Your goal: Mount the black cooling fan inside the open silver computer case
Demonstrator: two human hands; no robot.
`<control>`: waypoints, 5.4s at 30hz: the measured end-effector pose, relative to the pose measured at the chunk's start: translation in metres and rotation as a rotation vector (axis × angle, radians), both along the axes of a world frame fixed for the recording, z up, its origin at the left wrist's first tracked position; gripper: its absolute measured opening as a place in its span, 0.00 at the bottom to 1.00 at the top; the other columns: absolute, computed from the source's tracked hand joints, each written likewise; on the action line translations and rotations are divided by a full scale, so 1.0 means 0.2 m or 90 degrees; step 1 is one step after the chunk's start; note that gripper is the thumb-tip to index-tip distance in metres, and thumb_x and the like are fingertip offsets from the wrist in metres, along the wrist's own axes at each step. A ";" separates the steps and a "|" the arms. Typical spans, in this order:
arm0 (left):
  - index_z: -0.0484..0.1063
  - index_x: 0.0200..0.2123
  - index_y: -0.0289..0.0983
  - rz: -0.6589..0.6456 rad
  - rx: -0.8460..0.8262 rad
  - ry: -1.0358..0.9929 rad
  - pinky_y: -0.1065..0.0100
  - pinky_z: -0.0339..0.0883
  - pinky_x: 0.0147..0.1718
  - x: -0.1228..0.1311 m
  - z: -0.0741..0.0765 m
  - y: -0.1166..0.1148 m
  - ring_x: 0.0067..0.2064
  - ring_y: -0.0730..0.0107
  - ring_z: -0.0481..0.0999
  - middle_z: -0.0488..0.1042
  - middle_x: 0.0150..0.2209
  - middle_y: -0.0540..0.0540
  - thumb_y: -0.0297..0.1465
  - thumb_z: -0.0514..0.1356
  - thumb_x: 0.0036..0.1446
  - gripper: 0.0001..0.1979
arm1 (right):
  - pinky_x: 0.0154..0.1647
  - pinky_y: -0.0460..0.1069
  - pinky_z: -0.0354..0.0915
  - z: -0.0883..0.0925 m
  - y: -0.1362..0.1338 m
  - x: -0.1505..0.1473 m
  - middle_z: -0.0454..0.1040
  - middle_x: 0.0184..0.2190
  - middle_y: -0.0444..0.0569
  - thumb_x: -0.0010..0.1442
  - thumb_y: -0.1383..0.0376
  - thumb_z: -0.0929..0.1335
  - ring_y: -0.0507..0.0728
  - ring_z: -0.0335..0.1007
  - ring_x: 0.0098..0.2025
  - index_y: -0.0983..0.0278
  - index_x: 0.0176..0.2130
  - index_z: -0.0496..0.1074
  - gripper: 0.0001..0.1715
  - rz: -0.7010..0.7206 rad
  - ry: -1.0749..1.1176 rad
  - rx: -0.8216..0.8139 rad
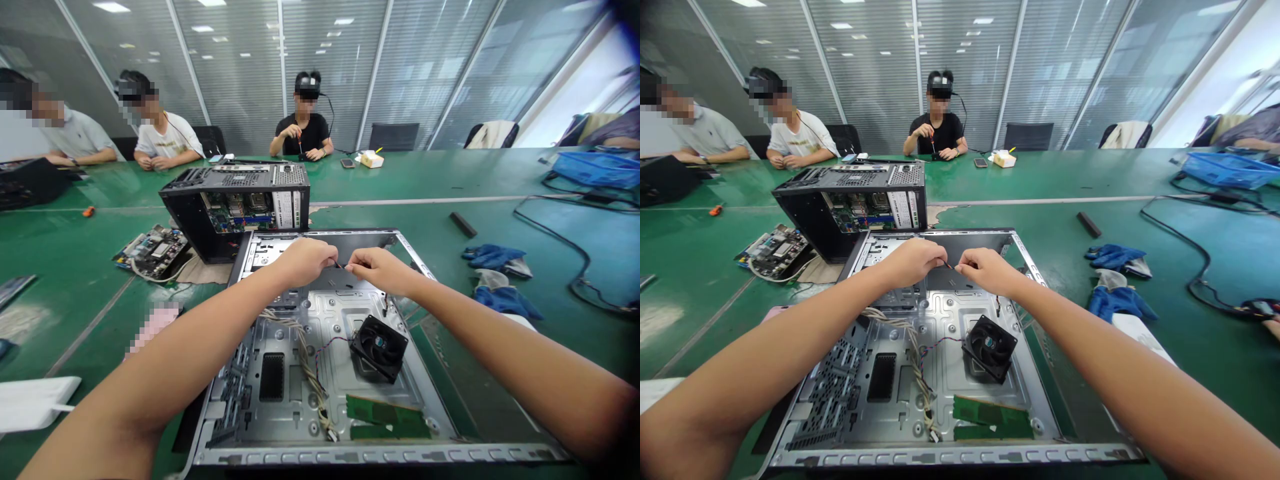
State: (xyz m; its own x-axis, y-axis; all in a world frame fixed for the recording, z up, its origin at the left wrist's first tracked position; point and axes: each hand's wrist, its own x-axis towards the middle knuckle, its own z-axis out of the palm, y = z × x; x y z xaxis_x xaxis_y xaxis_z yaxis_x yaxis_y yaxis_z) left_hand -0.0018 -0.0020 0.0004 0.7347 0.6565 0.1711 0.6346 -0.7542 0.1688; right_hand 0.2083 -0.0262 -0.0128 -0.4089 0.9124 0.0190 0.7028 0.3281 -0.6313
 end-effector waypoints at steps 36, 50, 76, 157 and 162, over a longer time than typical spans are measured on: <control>0.74 0.36 0.37 0.059 -0.038 -0.022 0.68 0.61 0.34 0.00 -0.01 0.02 0.36 0.67 0.74 0.78 0.35 0.45 0.29 0.51 0.62 0.11 | 0.29 0.49 0.56 0.04 -0.01 0.00 0.70 0.22 0.44 0.56 0.58 0.62 0.53 0.62 0.26 0.62 0.29 0.67 0.11 -0.032 0.031 0.017; 0.73 0.36 0.37 0.077 -0.043 -0.062 0.68 0.59 0.32 0.00 -0.01 0.01 0.31 0.70 0.70 0.76 0.31 0.47 0.30 0.53 0.60 0.09 | 0.31 0.49 0.59 0.04 -0.01 0.01 0.72 0.23 0.45 0.55 0.58 0.64 0.54 0.67 0.27 0.62 0.30 0.68 0.10 -0.041 0.098 -0.024; 0.72 0.37 0.37 0.053 -0.049 0.009 0.68 0.54 0.29 0.02 -0.02 0.02 0.29 0.69 0.67 0.74 0.28 0.48 0.28 0.49 0.61 0.12 | 0.27 0.49 0.54 0.03 0.00 0.03 0.66 0.22 0.43 0.54 0.59 0.65 0.52 0.58 0.25 0.63 0.30 0.67 0.09 -0.011 0.063 0.008; 0.73 0.30 0.37 0.010 -0.085 -0.137 0.71 0.55 0.28 0.02 0.00 -0.01 0.27 0.75 0.67 0.74 0.26 0.51 0.31 0.58 0.56 0.06 | 0.29 0.48 0.54 0.05 -0.01 0.02 0.67 0.22 0.43 0.57 0.58 0.63 0.52 0.59 0.26 0.62 0.30 0.66 0.10 0.004 0.016 0.036; 0.73 0.29 0.37 0.016 -0.092 -0.149 0.72 0.54 0.28 0.02 0.00 0.00 0.27 0.76 0.66 0.73 0.25 0.52 0.31 0.60 0.54 0.04 | 0.29 0.48 0.54 0.05 -0.01 0.02 0.66 0.22 0.43 0.57 0.58 0.63 0.53 0.59 0.26 0.62 0.30 0.66 0.10 0.016 0.016 0.033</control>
